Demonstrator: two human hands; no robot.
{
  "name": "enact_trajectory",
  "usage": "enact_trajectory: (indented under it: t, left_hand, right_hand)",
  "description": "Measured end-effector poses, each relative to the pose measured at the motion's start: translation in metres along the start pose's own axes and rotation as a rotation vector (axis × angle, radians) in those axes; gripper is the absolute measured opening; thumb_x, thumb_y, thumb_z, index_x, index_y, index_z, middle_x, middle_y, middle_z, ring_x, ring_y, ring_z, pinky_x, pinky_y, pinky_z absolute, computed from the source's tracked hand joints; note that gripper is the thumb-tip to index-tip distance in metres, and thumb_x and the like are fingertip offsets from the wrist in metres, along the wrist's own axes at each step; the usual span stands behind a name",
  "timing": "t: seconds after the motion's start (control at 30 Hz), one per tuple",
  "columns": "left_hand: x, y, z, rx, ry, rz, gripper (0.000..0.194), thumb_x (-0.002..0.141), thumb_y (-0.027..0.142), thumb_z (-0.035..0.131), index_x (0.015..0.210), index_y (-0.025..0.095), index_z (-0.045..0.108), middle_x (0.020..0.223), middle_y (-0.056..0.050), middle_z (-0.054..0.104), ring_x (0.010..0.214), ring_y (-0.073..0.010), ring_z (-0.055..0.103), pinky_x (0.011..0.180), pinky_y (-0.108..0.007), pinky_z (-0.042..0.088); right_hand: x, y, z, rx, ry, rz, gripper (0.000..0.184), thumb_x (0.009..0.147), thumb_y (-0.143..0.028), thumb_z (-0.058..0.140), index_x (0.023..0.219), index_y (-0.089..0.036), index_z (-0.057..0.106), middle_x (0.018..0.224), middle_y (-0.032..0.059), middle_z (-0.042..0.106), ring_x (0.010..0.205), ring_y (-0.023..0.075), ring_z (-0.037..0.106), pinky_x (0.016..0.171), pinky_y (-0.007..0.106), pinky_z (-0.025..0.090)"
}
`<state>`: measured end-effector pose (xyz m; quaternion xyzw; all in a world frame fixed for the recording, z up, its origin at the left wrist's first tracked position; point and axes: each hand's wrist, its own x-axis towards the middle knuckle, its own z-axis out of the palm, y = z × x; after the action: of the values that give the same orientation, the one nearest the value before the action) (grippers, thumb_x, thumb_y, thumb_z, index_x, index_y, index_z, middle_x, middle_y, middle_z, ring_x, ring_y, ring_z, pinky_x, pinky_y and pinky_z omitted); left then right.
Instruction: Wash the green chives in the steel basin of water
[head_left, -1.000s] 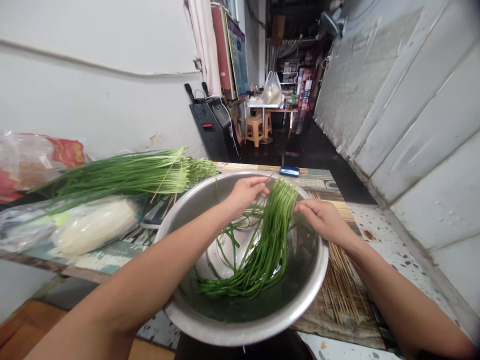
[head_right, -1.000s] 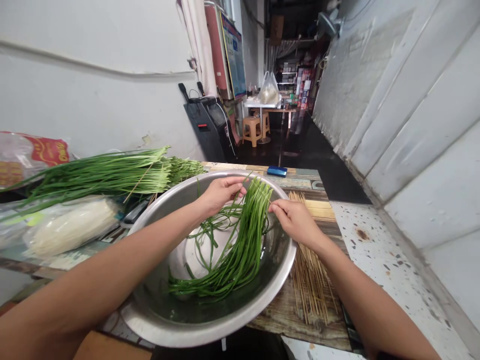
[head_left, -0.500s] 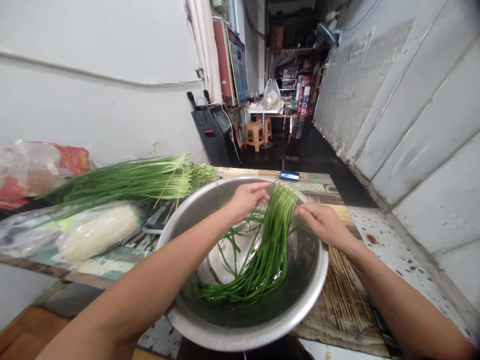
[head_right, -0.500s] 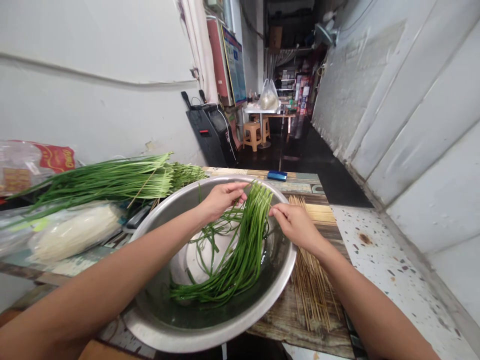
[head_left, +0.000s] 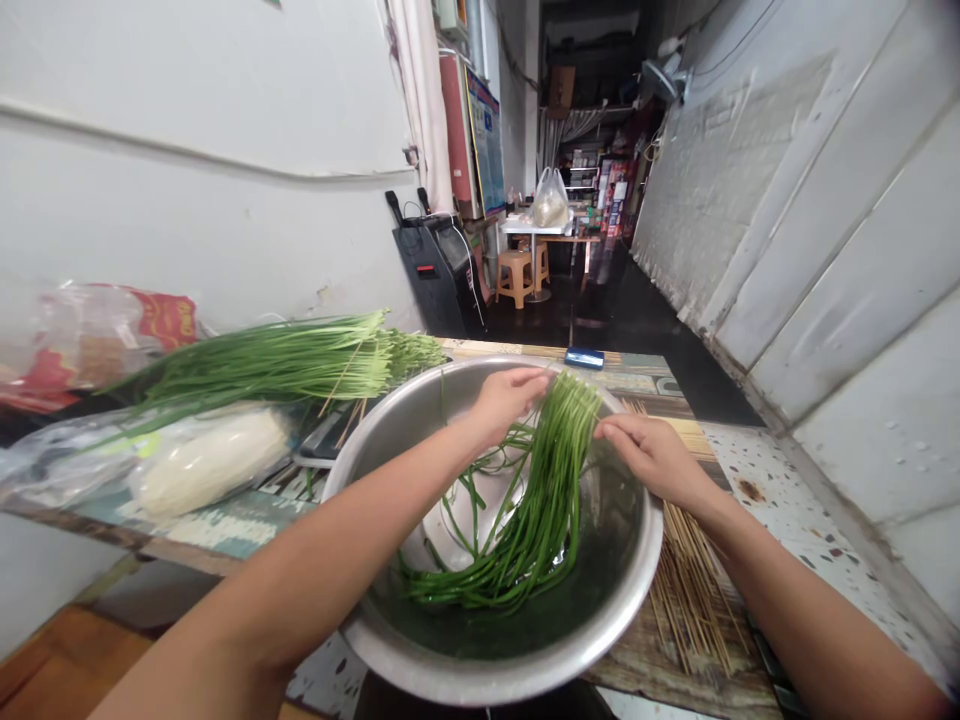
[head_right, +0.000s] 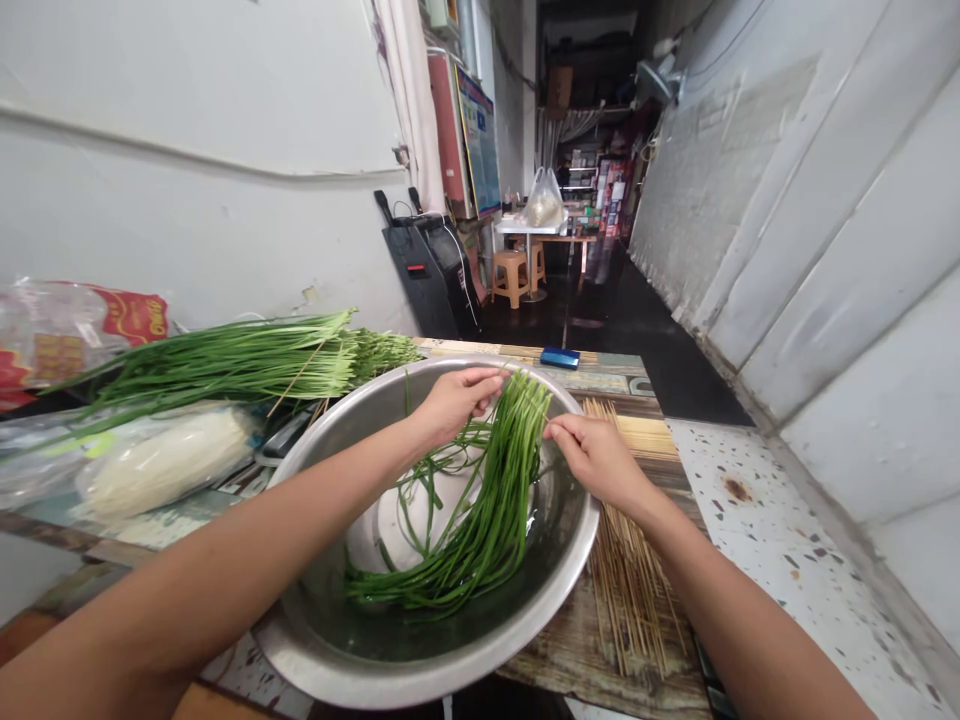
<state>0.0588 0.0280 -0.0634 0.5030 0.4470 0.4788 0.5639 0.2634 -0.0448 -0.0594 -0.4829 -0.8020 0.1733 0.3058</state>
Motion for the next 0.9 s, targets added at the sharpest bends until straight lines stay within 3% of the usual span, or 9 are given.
enact_trajectory:
  t: [0.2, 0.4, 0.5, 0.9]
  left_hand:
    - [-0.004, 0.0036, 0.004, 0.002, -0.024, 0.033, 0.033, 0.075, 0.031, 0.062, 0.1, 0.011, 0.068, 0.062, 0.0, 0.057, 0.043, -0.0034, 0.033, 0.041, -0.019, 0.021]
    - [-0.0039, 0.0021, 0.0041, 0.137, 0.059, 0.061, 0.031, 0.07, 0.033, 0.064, 0.092, 0.013, 0.073, 0.082, -0.006, 0.068, 0.061, -0.0091, 0.05, 0.061, -0.023, 0.039]
    - [-0.0042, 0.0017, 0.0043, 0.125, 0.052, 0.053, 0.032, 0.069, 0.034, 0.065, 0.093, 0.014, 0.073, 0.091, -0.007, 0.069, 0.071, -0.0122, 0.055, 0.07, -0.026, 0.041]
    - [-0.0029, -0.0012, 0.0036, 0.124, 0.015, 0.103, 0.032, 0.071, 0.03, 0.066, 0.097, 0.012, 0.072, 0.088, -0.008, 0.07, 0.076, -0.0144, 0.058, 0.079, -0.028, 0.043]
  right_hand:
    - [-0.0003, 0.0002, 0.0003, 0.009, -0.002, 0.008, 0.028, 0.09, -0.03, 0.039, 0.081, -0.02, 0.063, 0.078, 0.0002, 0.067, 0.073, 0.0149, 0.06, 0.067, 0.025, 0.042]
    - [-0.0008, -0.0018, -0.0006, 0.016, 0.003, 0.031, 0.029, 0.09, -0.031, 0.038, 0.081, -0.02, 0.063, 0.074, 0.0002, 0.066, 0.069, 0.0151, 0.06, 0.065, 0.026, 0.042]
    - [-0.0011, -0.0039, -0.0017, 0.03, -0.001, 0.038, 0.029, 0.09, -0.031, 0.038, 0.08, -0.02, 0.063, 0.075, 0.0003, 0.066, 0.07, 0.0152, 0.06, 0.065, 0.025, 0.042]
    - [-0.0008, -0.002, -0.0005, 0.026, 0.002, 0.032, 0.03, 0.089, -0.031, 0.037, 0.08, -0.02, 0.063, 0.076, 0.0006, 0.066, 0.07, 0.0152, 0.06, 0.065, 0.026, 0.041]
